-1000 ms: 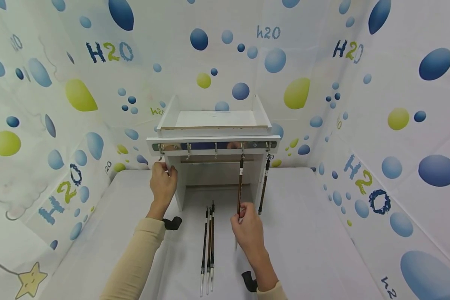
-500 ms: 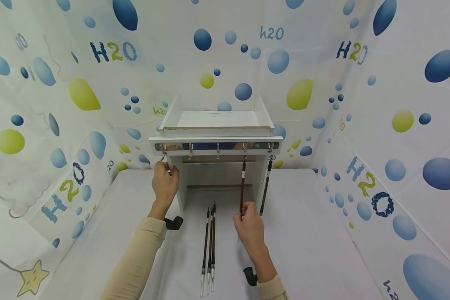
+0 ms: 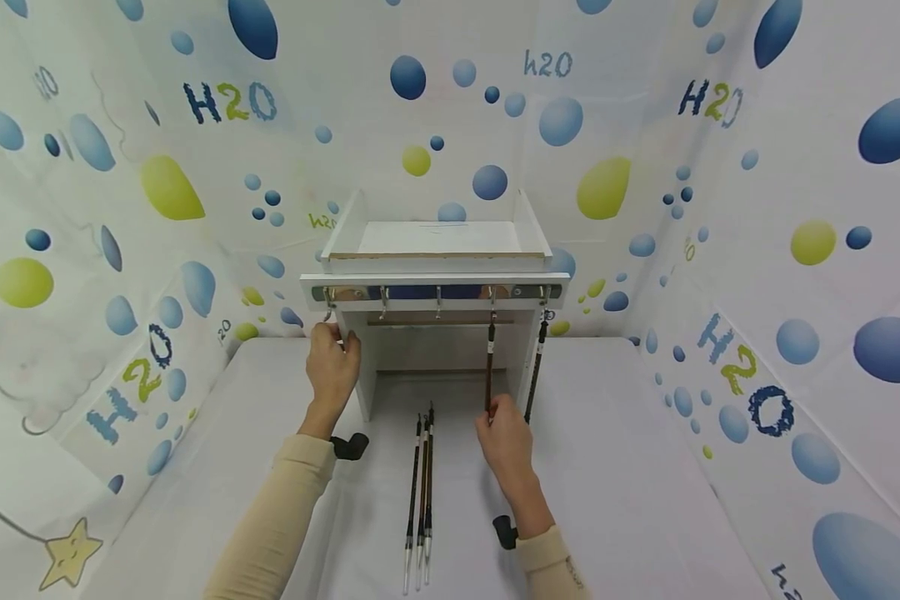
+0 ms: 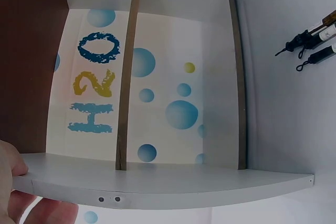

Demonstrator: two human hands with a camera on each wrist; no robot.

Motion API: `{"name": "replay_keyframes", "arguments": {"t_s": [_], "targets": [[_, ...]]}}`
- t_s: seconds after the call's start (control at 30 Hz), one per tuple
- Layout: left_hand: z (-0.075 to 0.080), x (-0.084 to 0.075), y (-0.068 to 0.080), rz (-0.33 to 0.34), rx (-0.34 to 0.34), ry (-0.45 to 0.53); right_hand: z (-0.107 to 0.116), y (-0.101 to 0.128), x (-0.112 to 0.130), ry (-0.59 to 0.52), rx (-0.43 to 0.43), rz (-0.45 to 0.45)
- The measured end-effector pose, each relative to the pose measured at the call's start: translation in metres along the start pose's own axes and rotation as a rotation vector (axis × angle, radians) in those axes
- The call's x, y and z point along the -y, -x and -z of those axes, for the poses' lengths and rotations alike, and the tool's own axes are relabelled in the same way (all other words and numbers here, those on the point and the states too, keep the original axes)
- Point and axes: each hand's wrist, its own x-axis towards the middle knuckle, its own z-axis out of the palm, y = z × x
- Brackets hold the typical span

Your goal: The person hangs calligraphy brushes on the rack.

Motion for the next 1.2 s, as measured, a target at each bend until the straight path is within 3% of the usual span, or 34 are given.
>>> {"name": "replay_keyframes", "arguments": {"t_s": [0.63, 1.2], "targets": [[0.000, 0.000, 0.000, 0.001, -0.003, 0.000, -0.007, -0.020, -0.008, 0.036, 0.014, -0.007], [0.002, -0.002, -0.001, 0.011, 0.001, 0.002, -0.006, -0.020, -0.008, 0.030, -0.003, -0.025]]}}
